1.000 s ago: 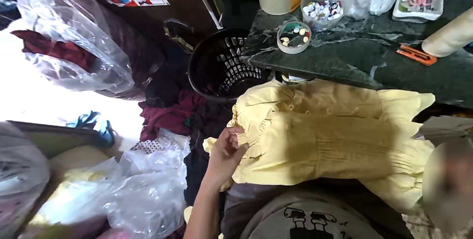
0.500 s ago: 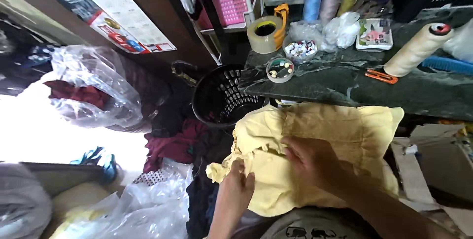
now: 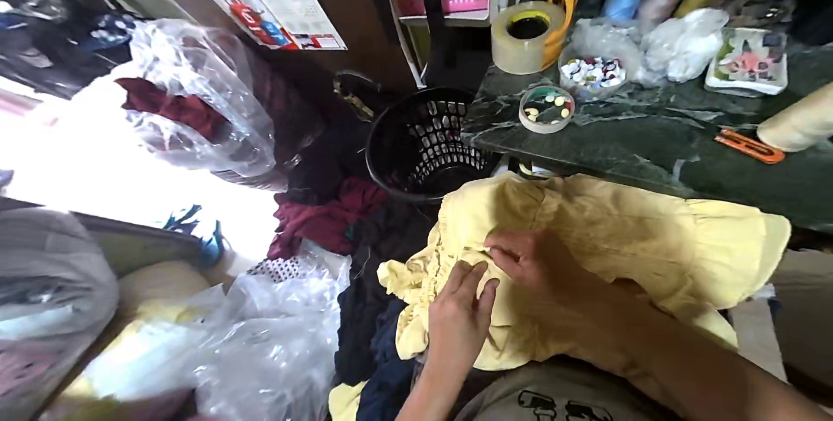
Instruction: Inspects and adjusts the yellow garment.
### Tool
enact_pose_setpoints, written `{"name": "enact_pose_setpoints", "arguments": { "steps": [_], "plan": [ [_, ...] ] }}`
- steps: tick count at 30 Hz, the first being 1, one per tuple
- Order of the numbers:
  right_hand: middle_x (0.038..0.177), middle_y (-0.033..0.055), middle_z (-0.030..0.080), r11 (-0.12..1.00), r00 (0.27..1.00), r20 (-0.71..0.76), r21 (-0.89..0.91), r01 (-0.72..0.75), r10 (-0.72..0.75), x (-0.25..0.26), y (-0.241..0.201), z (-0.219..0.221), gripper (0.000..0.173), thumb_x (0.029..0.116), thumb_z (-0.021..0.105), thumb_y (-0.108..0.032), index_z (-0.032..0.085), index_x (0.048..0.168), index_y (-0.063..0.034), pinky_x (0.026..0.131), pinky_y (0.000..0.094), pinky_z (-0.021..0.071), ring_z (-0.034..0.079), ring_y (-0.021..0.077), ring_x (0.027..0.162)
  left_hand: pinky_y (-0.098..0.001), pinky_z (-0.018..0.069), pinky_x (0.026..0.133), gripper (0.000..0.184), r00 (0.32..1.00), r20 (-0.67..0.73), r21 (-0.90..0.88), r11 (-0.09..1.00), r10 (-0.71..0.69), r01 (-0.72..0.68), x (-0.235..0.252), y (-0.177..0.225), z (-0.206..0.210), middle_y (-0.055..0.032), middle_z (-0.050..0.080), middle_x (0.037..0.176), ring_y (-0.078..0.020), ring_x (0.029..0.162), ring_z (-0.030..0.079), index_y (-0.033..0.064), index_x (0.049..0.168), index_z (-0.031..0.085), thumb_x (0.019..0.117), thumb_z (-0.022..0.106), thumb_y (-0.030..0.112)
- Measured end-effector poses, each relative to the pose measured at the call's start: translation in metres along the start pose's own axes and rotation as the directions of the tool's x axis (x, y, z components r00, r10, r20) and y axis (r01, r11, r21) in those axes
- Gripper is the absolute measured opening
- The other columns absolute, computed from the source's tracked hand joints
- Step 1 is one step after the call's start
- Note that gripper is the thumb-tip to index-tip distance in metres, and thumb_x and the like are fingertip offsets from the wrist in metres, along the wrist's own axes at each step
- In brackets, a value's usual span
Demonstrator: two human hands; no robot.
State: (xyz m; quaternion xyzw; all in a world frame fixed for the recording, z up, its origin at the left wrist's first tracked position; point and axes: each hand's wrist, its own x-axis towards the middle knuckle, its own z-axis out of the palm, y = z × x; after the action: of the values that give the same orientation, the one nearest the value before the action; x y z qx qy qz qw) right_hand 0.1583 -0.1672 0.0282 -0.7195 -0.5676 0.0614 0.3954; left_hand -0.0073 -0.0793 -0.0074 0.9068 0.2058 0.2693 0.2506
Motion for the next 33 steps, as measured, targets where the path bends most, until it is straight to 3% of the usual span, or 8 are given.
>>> {"name": "enact_pose_setpoints", "arguments": {
  "steps": [3,6,9,12,14,21,30,33],
  "plan": [
    [0.07,0.0028,0.066,0.995,0.991,-0.115,0.079,-0.063,0.071,0.005,-0.006,-0.002,0.016,0.0938,0.062,-0.018,0.075,0.095,-0.0073,0.052,0.0304,0.0492,0.056,0.0112,0.055,-0.0343,0.0513,0.048,0.034,0.989,0.14,0.091,0.995,-0.051,0.038,0.012,0.007,-0.006,-0.0046,0.066,0.093,-0.0136,0.056,0.058,0.0134,0.124,0.073,0.097,0.062,0.03],
    [0.072,0.0049,0.069,0.993,0.982,-0.157,-0.075,0.09,-0.101,0.003,-0.011,0.01,0.016,0.0921,0.059,-0.013,0.074,0.088,-0.007,0.053,0.0355,0.0526,0.065,0.017,0.061,-0.0461,0.0542,0.057,0.035,0.933,0.319,0.086,0.985,-0.167,0.147,0.027,0.011,-0.02,-0.0075,0.07,0.094,-0.0224,0.064,0.064,0.0077,0.122,0.069,0.0943,0.065,0.029],
    [0.072,0.0076,0.068,0.969,0.972,-0.104,-0.155,0.195,-0.212,-0.012,-0.013,0.018,0.017,0.0939,0.058,-0.01,0.074,0.092,-0.006,0.053,0.0365,0.0539,0.067,0.0218,0.062,-0.0274,0.0517,0.055,0.021,0.965,0.212,-0.083,0.981,-0.152,0.173,0.021,-0.001,-0.018,-0.0029,0.064,0.083,-0.0105,0.061,0.058,0.0063,0.102,0.07,0.0869,0.071,0.021],
    [0.072,0.007,0.068,0.97,0.971,-0.102,-0.141,0.2,-0.215,-0.025,-0.006,0.022,0.019,0.0971,0.057,-0.013,0.074,0.094,-0.0066,0.054,0.035,0.0534,0.067,0.0214,0.063,-0.0144,0.0533,0.058,0.019,0.991,-0.123,-0.293,0.956,-0.044,0.006,-0.003,-0.011,-0.001,-0.0074,0.072,0.093,-0.0009,0.065,0.062,0.0014,0.105,0.077,0.0884,0.073,0.011],
    [0.076,0.0073,0.071,0.978,0.978,-0.095,-0.113,0.176,-0.187,-0.029,-0.002,0.022,0.02,0.098,0.056,-0.014,0.075,0.096,-0.0069,0.057,0.035,0.0549,0.069,0.0209,0.066,-0.0123,0.0519,0.058,0.019,0.98,-0.198,-0.276,0.961,-0.034,-0.023,-0.01,-0.011,0.004,-0.0089,0.071,0.093,0.0002,0.065,0.06,0.0001,0.103,0.077,0.0886,0.075,0.012],
    [0.079,0.0049,0.073,0.994,0.987,-0.116,-0.015,0.113,-0.114,-0.031,0.0,0.028,0.018,0.0967,0.058,-0.014,0.074,0.094,-0.0075,0.059,0.0314,0.0549,0.069,0.0162,0.067,-0.0167,0.0503,0.055,0.017,0.977,-0.193,-0.085,0.993,-0.094,0.079,-0.001,-0.001,0.008,-0.0045,0.069,0.084,-0.0029,0.061,0.059,0.004,0.092,0.077,0.0944,0.065,0.016],
    [0.08,0.0063,0.075,0.997,0.984,-0.157,-0.008,0.079,-0.079,-0.044,-0.004,0.038,0.023,0.0995,0.057,-0.015,0.079,0.101,-0.007,0.064,0.0342,0.0588,0.072,0.0183,0.07,-0.0179,0.049,0.053,0.019,0.928,0.074,-0.314,0.875,-0.364,0.369,0.008,0.009,-0.011,0.0039,0.067,0.077,-0.0007,0.058,0.057,0.0096,0.095,0.076,0.0979,0.061,0.021],
    [0.092,0.0053,0.077,0.968,0.993,-0.035,0.232,-0.099,0.11,-0.047,-0.006,0.028,0.026,0.101,0.056,-0.016,0.079,0.11,-0.0071,0.073,0.027,0.0592,0.072,0.0094,0.078,-0.0168,0.0482,0.053,0.015,0.934,0.071,-0.293,0.888,-0.351,0.356,0.009,0.007,-0.013,0.0044,0.068,0.077,0.0002,0.057,0.056,0.0109,0.093,0.078,0.0957,0.066,0.021]
  ]
}}
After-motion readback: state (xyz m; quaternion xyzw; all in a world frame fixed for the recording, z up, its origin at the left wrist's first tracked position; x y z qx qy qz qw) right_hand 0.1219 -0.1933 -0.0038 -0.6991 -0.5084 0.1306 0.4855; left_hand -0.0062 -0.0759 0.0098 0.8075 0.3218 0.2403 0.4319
